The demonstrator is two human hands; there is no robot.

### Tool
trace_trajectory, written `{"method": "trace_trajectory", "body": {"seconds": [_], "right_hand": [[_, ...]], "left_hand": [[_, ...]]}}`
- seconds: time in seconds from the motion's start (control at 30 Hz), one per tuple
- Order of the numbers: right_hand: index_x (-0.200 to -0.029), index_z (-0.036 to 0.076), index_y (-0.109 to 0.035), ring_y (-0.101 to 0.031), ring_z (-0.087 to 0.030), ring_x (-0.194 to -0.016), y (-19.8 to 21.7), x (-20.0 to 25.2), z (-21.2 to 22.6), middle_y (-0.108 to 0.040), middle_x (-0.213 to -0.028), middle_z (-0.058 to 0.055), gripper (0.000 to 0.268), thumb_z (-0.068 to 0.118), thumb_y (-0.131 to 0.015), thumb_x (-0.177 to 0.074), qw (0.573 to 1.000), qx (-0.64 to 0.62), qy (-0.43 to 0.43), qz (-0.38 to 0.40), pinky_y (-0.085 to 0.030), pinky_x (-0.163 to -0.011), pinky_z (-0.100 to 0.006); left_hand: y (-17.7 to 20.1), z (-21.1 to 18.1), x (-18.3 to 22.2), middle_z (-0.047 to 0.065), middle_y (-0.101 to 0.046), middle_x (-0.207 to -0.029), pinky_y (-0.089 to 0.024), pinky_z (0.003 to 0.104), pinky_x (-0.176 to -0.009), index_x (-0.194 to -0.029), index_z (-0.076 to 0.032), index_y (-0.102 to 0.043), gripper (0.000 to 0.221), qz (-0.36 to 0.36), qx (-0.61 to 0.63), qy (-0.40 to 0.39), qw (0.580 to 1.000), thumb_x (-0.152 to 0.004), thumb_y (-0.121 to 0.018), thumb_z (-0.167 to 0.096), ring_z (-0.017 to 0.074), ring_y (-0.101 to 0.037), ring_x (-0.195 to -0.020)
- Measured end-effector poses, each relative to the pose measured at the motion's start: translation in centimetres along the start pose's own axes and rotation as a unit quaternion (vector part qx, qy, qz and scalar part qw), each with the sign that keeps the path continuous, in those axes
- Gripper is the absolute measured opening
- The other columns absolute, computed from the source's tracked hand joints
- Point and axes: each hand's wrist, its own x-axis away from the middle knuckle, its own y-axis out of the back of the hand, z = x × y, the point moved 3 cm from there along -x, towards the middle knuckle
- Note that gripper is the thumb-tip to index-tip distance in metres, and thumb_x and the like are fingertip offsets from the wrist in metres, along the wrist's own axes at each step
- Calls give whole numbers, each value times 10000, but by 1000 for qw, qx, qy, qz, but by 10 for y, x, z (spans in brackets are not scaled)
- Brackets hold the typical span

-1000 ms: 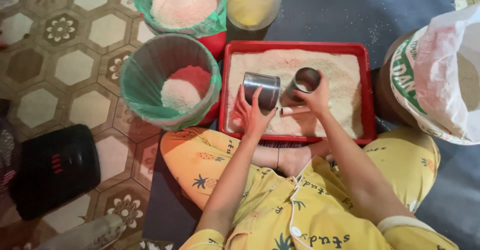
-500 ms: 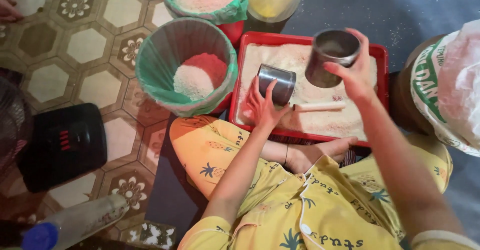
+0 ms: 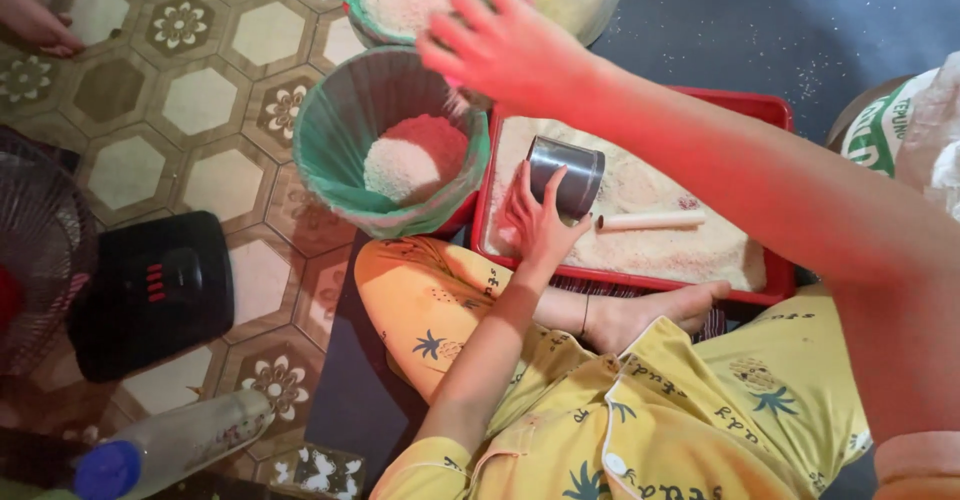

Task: A person sitting on the floor measures grains by scooping them into metal cups from a tray and pouring them into bags.

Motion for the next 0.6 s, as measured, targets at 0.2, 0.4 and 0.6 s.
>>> {"method": "trace_trajectory", "body": {"seconds": [0.2, 0.4, 0.6], "right_hand": [[-1322, 135, -522, -490, -299, -1194, -1, -37, 21, -542, -1292, -111, 378, 179, -678, -981, 995, 73, 65, -33, -322, -1163, -571], [-1413, 172, -465, -443, -320, -1265, 8, -27, 29, -473, -1390, -148, 528, 189, -689, -935, 995, 55, 76, -32, -283, -1188, -593], [-1158, 164, -483, -534, -284, -1113, -10, 53, 13, -528, -1250, -123, 403, 253, -735, -856, 992, -120, -44, 22, -377, -1063, -499]], "left_hand": [[-5, 2, -1, 207, -69, -1685, -237, 655, -1143, -1525, -350, -411, 972, 34, -7, 23, 999, -679, -875, -471, 475, -182, -1522], [-4, 0, -1, 215, -63, -1683, -244, 651, -1133, -1528, -354, -407, 981, 32, -27, 23, 999, -675, -876, -483, 488, -206, -1497], [-9, 1, 3, 214, -94, -1692, -265, 625, -1148, -1549, -362, -392, 1058, 10, -32, 15, 999, -640, -910, -517, 467, -241, -1503]]}}
